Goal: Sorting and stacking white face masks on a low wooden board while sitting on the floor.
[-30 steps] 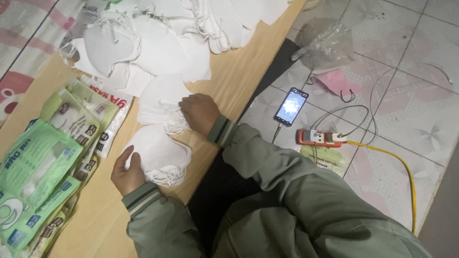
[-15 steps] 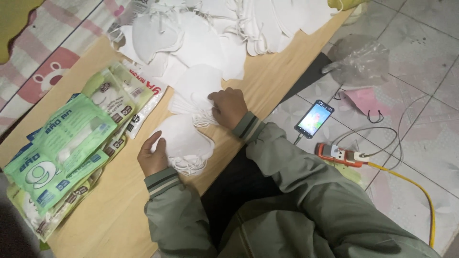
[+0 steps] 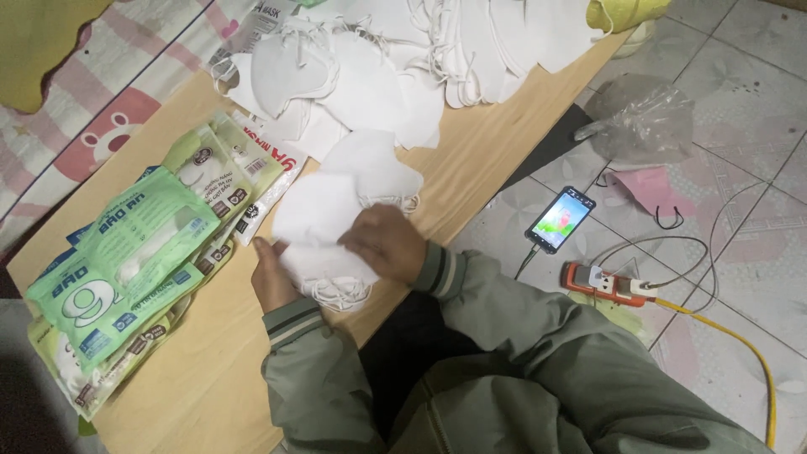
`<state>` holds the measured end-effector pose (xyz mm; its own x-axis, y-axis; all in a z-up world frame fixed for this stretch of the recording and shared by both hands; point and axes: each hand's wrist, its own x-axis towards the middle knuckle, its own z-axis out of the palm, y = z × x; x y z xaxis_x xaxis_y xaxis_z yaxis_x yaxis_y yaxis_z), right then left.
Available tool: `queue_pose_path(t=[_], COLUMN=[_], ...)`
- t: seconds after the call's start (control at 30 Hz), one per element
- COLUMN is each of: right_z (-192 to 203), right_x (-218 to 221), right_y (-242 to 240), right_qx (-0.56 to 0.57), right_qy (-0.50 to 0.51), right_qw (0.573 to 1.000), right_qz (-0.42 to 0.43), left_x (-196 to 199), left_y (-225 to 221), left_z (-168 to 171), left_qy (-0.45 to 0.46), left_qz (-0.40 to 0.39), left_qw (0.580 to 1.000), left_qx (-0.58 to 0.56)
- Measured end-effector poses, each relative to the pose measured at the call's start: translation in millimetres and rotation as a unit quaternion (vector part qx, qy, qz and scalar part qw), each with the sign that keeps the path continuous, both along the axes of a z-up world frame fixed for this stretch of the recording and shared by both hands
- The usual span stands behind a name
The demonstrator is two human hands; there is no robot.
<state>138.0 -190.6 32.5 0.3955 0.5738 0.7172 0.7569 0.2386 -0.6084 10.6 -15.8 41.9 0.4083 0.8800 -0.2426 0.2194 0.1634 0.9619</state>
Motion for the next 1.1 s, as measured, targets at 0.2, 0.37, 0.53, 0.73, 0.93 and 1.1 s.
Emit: queue_pose_path(t=[0.2,0.37,0.53,0.73,0.93,1.1], right_z=[-16.7,-24.7,-33.8,-36.7,-35.0,-40.2], right_x=[-22.2,-18.9,-2.2,51.6,66.8,76.1], right_y=[9.7,10.9,8.1,5.0,7.0,5.1], right_qx=[-0.042,-0.064,-0.051,-0.104,-0.344,-0.319], right_qy=[-0.041,-0.040,-0.019,-0.075,0.014,0.026], right_qw=[0.998,0.997,0.998,0.958,0.914,0.923], right_qz=[0.004,-0.002,-0.042,-0.255,-0.216,-0.214], left_x=[5.5,-7.4,-4.9,3.3,-3.6,-10.1], left_y=[-16.8,25.8,11.8,-9.9,-5.5,20.6], left_z=[23.1,-44.4,-43.0,-13.8,-13.6,-58.2], left_qy=[-0.090,-0.113,-0.104,-0.145,-0.250,-0.123], left_qz=[-0.009,0.001,0.006,-0.018,-0.050,-0.103], left_qw=[0.996,0.993,0.979,0.928,0.967,0.986], left_qx=[-0.010,0.018,0.173,0.343,0.017,0.034])
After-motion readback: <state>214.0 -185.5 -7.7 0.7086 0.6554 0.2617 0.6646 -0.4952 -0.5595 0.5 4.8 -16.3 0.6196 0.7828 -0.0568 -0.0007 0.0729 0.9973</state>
